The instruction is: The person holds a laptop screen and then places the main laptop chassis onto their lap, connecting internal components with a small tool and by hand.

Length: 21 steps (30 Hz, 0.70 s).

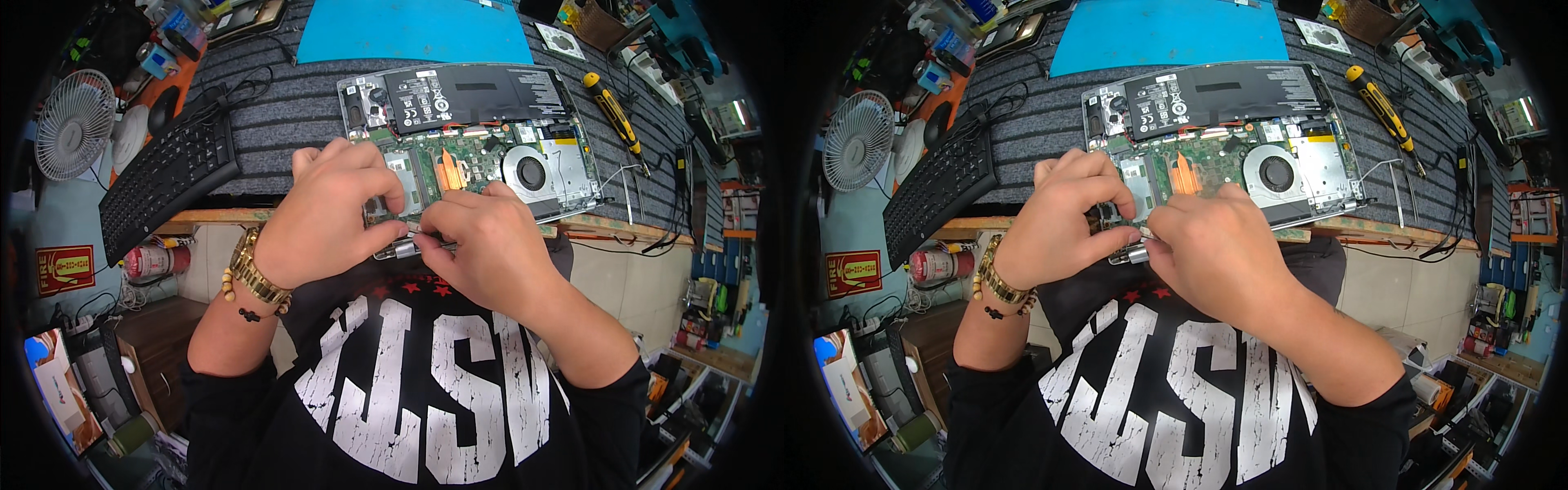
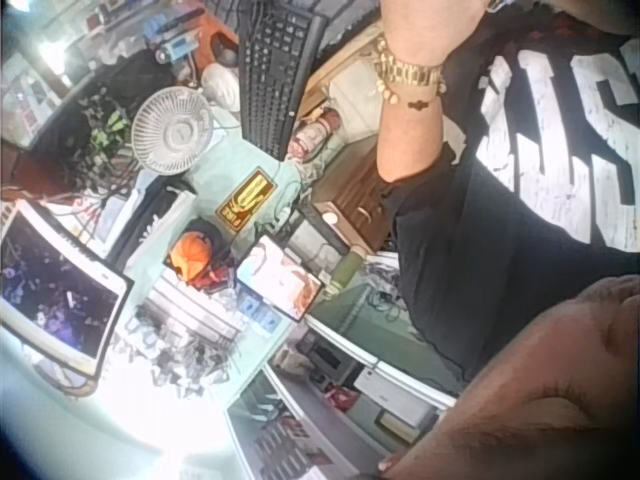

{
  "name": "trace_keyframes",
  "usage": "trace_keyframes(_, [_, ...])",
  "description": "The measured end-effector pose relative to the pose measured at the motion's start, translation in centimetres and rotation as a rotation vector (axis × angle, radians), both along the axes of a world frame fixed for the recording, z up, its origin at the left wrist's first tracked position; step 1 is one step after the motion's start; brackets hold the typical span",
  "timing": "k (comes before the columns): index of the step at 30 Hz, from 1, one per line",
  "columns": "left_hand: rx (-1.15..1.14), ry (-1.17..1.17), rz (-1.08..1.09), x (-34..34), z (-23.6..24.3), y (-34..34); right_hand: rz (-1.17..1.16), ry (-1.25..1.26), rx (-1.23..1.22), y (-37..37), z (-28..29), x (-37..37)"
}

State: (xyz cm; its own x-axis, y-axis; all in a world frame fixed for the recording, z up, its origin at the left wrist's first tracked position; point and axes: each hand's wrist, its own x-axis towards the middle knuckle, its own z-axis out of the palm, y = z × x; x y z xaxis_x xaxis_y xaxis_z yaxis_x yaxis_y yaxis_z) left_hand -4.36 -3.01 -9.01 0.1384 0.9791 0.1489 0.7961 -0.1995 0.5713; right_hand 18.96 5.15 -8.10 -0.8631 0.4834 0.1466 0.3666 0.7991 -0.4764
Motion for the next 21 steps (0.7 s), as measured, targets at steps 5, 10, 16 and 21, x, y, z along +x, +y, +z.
trace_keyframes(5, [0.013,-0.002,0.009,0.0,-0.2,-0.2,-0.028,-0.015,-0.037,-0.1,0.2,-0.3])
trace_keyframes(10, [0.029,0.024,0.012,0.5,0.1,-0.2,-0.062,-0.028,-0.06,-0.4,0.3,-0.1])
trace_keyframes(16, [0.093,0.031,-0.004,0.1,-0.5,-0.3,-0.094,-0.018,-0.026,-0.9,0.1,-0.7])
trace_keyframes(21, [0.073,0.022,-0.018,-0.1,-0.4,-0.2,-0.105,-0.032,-0.004,-1.1,0.1,-0.9])
